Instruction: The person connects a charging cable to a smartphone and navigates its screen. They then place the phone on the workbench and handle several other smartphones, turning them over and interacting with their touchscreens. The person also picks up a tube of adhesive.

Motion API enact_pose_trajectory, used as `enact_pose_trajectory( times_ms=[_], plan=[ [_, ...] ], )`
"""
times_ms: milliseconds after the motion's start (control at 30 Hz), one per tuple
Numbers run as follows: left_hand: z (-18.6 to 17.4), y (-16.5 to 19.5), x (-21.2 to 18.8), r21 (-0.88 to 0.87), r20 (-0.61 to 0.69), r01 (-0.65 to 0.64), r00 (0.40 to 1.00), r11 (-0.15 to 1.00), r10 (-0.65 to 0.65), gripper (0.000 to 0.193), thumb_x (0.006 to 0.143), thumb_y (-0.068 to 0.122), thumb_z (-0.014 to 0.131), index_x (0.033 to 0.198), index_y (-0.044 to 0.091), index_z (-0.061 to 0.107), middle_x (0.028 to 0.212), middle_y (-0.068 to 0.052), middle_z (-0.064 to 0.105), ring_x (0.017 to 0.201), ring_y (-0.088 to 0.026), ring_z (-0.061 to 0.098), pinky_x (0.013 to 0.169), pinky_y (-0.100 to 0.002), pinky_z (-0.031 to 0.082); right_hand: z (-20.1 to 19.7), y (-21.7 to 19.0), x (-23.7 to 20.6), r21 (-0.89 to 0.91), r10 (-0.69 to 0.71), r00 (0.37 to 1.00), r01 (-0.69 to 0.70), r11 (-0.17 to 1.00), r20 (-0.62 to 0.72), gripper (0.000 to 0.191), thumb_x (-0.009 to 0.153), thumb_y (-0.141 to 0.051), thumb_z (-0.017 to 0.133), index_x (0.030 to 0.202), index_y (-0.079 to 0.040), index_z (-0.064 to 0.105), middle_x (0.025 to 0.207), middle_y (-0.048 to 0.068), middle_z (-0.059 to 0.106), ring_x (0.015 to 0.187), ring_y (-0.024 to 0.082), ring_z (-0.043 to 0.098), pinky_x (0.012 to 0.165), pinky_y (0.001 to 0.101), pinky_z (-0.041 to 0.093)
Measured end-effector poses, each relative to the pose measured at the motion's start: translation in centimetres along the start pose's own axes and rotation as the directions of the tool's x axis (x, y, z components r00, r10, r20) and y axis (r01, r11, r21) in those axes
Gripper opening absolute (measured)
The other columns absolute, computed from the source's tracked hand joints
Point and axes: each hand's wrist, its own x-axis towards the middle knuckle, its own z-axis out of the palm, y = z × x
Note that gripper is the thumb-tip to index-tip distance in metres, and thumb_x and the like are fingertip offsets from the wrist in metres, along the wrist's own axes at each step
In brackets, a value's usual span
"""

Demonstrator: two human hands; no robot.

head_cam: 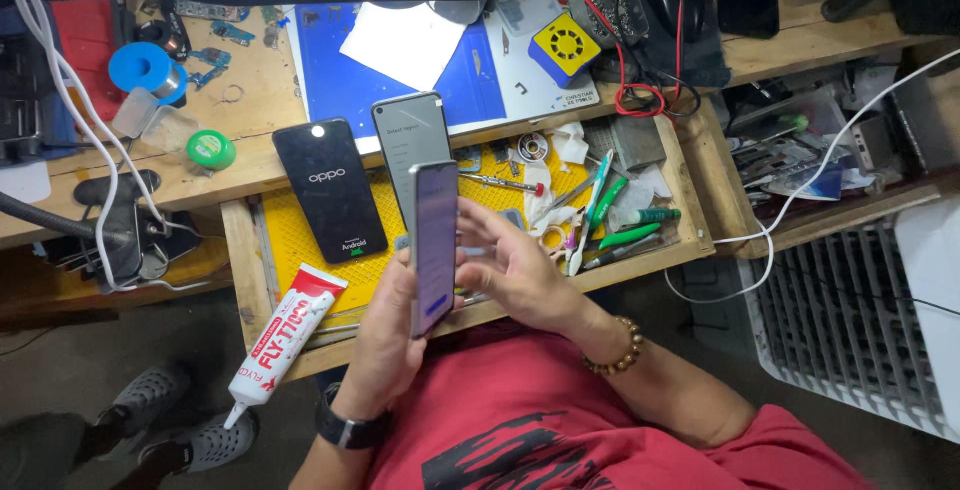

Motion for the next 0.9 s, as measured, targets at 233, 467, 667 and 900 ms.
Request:
enact_pose_trajectory(
  times_ms=[233, 467, 667, 900],
  plan=[
    [3.7, 0.2, -0.9, 0.468, -0.014, -0.212, 0.969, 0.858, 0.246, 0.053, 0.101, 0.016, 0.062, 0.149, 0.001, 0.046, 0.138, -0.011, 0.056, 0.119, -0.019, 0.061, 0.095, -0.035, 0.054, 0.0, 0.3, 0.7, 0.428, 0.061, 0.998, -0.06, 0.902, 0.01, 0.08, 0.101, -0.038, 0.07, 0.158, 0.005, 0.033, 0.154, 0.019, 0.048, 0.138, 0.027, 0.053, 0.119, 0.0435, 0.044],
    [6.9, 1.0, -1.3, 0.855, 0.13, -0.365, 0.84, 0.37, 0.527, 0.062, 0.086, 0.006, 0.079, 0.144, 0.001, 0.055, 0.128, -0.017, 0.058, 0.112, -0.028, 0.066, 0.091, -0.036, 0.056, -0.7, 2.3, -0.2, 0.736, 0.094, 0.995, -0.075, 0.673, 0.015, 0.066, 0.11, -0.043, 0.042, 0.16, 0.0, 0.034, 0.153, 0.02, 0.05, 0.136, 0.028, 0.055, 0.118, 0.0434, 0.044],
    [6.6, 1.1, -1.1, 0.865, 0.096, -0.331, 0.846, 0.376, 0.524, 0.057, 0.087, 0.006, 0.077, 0.141, 0.0, 0.057, 0.126, -0.016, 0.063, 0.104, -0.028, 0.07, 0.087, -0.035, 0.057, -1.3, 2.9, 0.2, 0.854, 0.139, 0.99, -0.102, 0.51, 0.035, 0.062, 0.114, -0.043, 0.033, 0.156, 0.001, 0.039, 0.151, 0.022, 0.053, 0.135, 0.031, 0.056, 0.118, 0.0472, 0.043],
    [6.2, 1.5, -1.2, 0.808, 0.028, -0.276, 0.9, 0.52, 0.434, 0.05, 0.091, 0.002, 0.07, 0.139, 0.001, 0.058, 0.129, -0.011, 0.063, 0.108, -0.021, 0.072, 0.087, -0.03, 0.06, -1.4, 2.6, 0.7, 0.849, 0.129, 0.989, -0.129, 0.512, 0.073, 0.067, 0.113, -0.048, 0.034, 0.157, 0.003, 0.04, 0.151, 0.022, 0.053, 0.136, 0.033, 0.055, 0.119, 0.0501, 0.042]
  ],
)
